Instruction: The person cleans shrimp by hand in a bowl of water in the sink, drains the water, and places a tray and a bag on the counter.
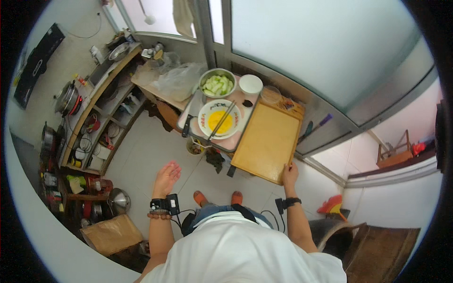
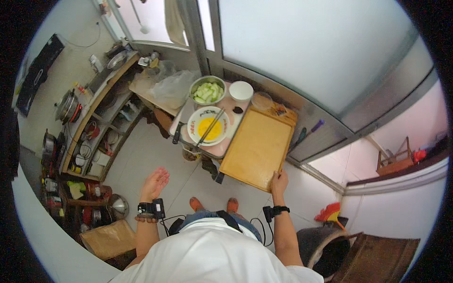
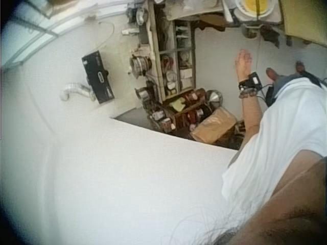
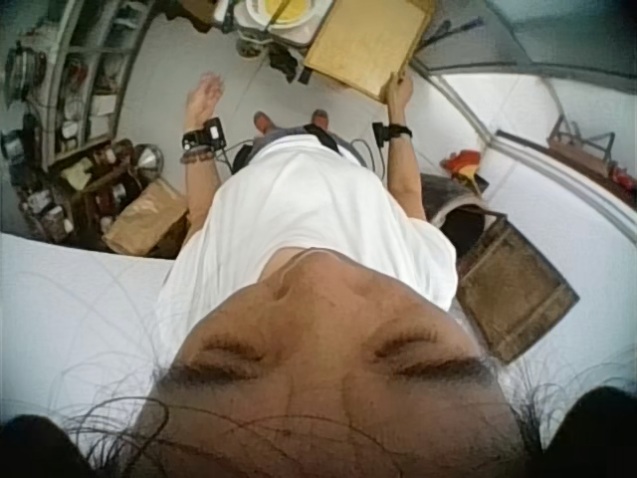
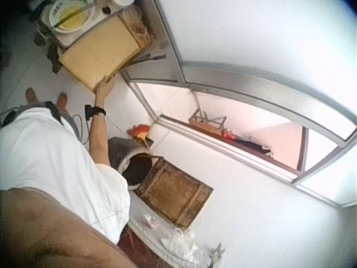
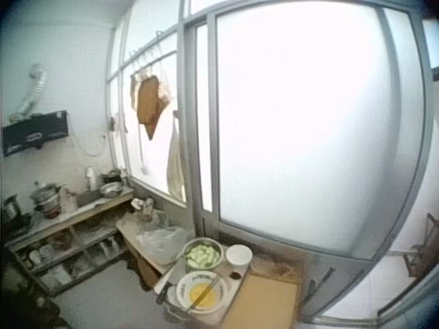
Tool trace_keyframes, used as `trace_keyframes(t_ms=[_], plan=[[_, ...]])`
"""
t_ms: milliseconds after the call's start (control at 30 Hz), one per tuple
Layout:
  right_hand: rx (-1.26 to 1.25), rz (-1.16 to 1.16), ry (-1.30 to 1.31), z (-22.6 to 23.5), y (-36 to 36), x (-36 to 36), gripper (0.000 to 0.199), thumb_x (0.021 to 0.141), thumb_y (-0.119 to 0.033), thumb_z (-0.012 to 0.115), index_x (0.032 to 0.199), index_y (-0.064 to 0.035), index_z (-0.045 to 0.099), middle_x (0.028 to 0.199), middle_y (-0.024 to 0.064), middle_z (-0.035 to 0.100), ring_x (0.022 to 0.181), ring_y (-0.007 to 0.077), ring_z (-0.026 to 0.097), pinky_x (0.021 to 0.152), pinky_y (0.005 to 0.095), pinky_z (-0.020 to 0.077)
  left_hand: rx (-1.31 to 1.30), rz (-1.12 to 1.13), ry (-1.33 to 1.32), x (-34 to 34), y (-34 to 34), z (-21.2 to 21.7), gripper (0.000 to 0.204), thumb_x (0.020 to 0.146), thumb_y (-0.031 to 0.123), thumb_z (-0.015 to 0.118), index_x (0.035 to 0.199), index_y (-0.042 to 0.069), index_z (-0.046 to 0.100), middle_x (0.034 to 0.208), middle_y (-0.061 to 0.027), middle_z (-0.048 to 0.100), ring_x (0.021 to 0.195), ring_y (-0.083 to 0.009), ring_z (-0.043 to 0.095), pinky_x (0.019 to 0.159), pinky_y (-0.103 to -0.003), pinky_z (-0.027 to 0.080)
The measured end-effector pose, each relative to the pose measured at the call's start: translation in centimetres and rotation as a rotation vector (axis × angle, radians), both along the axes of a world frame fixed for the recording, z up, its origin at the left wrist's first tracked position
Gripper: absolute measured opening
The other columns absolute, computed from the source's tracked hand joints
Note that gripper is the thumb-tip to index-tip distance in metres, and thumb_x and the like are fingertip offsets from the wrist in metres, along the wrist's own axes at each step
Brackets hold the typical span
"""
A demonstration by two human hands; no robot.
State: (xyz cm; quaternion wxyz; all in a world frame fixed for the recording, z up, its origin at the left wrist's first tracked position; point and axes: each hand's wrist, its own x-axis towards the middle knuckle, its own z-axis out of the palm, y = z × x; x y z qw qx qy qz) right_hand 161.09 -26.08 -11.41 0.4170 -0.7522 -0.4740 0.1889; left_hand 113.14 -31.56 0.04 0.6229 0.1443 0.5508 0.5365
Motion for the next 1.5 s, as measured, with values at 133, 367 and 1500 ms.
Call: trace_keyframes(t_ms=[133, 367, 1500], plan=[[-0.327, -0.024, -0.175, 1.3, 0.2, -0.8, 0.030, 0.080, -0.021, 0.057, 0.105, -0.0026, 0.057, 0.093, 0.0184, 0.057, 0.091, 0.0345, 0.054, 0.079, 0.0430, 0.0429, -0.016, -0.006, -0.023, -1.0, 0.9, -1.3, 0.032, 0.087, 0.011, 0.057, 0.117, 0.003, 0.050, 0.104, -0.0073, 0.056, 0.089, -0.0153, 0.055, 0.077, -0.027, 0.047], [-0.039, 0.012, -0.402, 4.4, 2.0, -4.4, 0.035, 0.080, -0.014, 0.058, 0.112, -0.0004, 0.053, 0.103, 0.0184, 0.054, 0.095, 0.0337, 0.053, 0.081, 0.0425, 0.0444, 0.045, 0.071, 0.204, -7.3, 0.3, -2.2, 0.047, 0.077, 0.001, 0.053, 0.123, 0.003, 0.046, 0.124, -0.0104, 0.045, 0.082, -0.0122, 0.047, 0.065, -0.024, 0.041], [0.379, 0.103, 0.573, 17.9, 47.0, -53.1, 0.039, 0.083, -0.014, 0.060, 0.117, 0.0030, 0.051, 0.109, 0.0064, 0.057, 0.096, 0.0143, 0.052, 0.085, 0.0258, 0.0405, 0.211, -0.238, 0.278, -42.8, 32.6, 11.4, 0.039, 0.089, 0.018, 0.055, 0.124, 0.002, 0.045, 0.124, -0.0070, 0.045, 0.115, -0.0163, 0.045, 0.095, -0.029, 0.036]])
